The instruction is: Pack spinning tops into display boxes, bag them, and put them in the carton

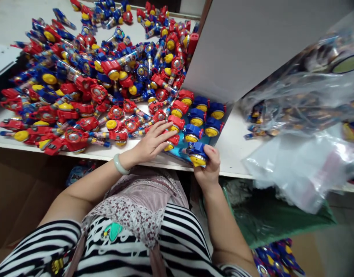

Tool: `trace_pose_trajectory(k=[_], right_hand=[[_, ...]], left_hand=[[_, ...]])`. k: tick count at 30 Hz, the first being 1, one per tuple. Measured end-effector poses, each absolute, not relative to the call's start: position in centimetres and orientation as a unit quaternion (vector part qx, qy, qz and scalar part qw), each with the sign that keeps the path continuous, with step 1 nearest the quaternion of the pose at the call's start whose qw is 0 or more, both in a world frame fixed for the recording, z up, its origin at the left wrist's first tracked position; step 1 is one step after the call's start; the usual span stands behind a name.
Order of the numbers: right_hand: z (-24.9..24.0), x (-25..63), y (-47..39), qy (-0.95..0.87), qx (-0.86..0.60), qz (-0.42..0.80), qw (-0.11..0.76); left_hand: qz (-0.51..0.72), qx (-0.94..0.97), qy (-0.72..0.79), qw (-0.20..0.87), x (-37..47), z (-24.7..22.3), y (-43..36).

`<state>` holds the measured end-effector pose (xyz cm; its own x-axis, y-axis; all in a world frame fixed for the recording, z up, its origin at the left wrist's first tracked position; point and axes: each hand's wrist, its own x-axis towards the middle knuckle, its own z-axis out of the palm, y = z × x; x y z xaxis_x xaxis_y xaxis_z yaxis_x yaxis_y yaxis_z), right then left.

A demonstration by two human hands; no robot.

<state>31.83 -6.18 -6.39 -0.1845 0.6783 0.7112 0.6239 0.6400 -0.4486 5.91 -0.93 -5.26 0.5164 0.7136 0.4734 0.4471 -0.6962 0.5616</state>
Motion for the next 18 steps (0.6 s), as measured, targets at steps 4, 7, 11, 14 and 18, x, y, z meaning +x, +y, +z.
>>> trace_pose_trajectory(k=[4,7,11,14,18], right_hand=[[-6.8,31.5,-6.0,-0.784,-0.436,0.065,0.438],[-8.2,31.1,-5.4,-0.791,-0.441,0.072,0.418],[-8.7,32.3,-5.3,-0.801,-0.447,0.093,0.387],[-7.3,34.3,-5.7,-0.782,-0.469,0.128,0.39],[-4.4,34.4,-5.8,-0.644,-0.525,0.07,0.552]], left_hand=[[0.345,0.848,0.348,0.202,6.2,-5.3,-0.9],[0.344,0.853,0.335,0.203,6.3,-5.2,-0.8],[0.372,0.833,0.366,0.183,2.4,-4.9,0.3],[0.316,0.782,0.517,0.147,-2.9,-4.7,1.3],[0.108,0.777,0.604,0.141,-6.2,-5.4,2.7]])
